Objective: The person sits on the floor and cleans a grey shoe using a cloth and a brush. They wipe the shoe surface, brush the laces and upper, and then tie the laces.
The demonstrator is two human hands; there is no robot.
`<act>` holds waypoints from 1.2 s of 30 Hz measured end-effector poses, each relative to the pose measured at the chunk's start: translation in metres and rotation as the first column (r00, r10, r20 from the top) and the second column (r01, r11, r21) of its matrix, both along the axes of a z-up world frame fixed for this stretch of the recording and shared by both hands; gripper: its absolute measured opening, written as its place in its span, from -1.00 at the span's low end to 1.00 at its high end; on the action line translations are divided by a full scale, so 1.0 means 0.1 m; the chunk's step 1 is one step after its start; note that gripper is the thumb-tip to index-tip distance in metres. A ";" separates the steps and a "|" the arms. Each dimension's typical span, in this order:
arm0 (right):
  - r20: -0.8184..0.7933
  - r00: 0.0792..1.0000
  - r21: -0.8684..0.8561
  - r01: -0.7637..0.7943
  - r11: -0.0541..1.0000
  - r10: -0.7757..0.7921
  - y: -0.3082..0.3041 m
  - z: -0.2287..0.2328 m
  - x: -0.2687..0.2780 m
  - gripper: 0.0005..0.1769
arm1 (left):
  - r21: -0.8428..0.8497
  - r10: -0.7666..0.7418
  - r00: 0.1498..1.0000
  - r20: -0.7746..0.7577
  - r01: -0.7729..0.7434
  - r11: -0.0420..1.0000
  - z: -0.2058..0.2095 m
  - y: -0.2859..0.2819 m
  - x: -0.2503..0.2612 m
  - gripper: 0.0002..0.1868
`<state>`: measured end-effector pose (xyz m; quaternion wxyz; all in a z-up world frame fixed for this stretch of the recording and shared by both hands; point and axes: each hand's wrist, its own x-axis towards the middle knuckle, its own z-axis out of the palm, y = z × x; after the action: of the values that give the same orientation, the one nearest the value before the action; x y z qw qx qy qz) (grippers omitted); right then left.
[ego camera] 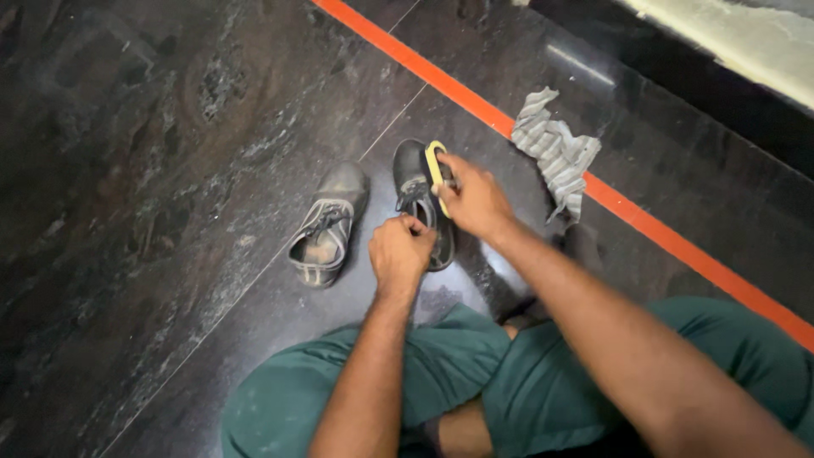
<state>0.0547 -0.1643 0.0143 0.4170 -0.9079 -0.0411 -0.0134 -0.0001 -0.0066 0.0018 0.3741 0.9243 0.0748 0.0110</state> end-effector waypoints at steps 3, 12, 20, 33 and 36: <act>-0.126 0.992 -0.036 -0.017 0.999 0.013 0.00 0.06 -0.15 -0.37 | 0.051 -0.009 0.998 0.069 0.006 0.999 0.00 -0.01 0.01 -0.84; -0.051 0.998 0.022 -0.028 0.999 0.029 0.00 0.10 -0.10 -0.36 | 0.026 -0.006 1.000 -0.027 0.007 1.000 0.06 0.00 -0.01 -0.82; -0.127 0.992 -0.027 0.004 1.000 -0.008 0.00 0.10 -0.09 -0.40 | 0.051 0.033 0.992 -0.122 -0.027 0.998 0.07 -0.01 0.02 -0.81; -0.008 1.000 -0.047 0.000 0.999 -0.001 -0.06 0.08 0.06 -0.57 | 0.252 -0.156 0.977 -0.142 0.188 0.949 0.14 -0.07 -0.01 -0.84; 0.026 0.999 -0.156 -0.040 0.987 0.045 -0.14 0.06 0.01 -0.58 | 0.322 -0.242 0.951 -0.193 0.295 0.900 0.15 -0.12 0.01 -0.72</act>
<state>0.0553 -0.1780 0.0208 0.3443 -0.9363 -0.0676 -0.0148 0.0010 -0.0186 0.0164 0.1963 0.9754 -0.0290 -0.0966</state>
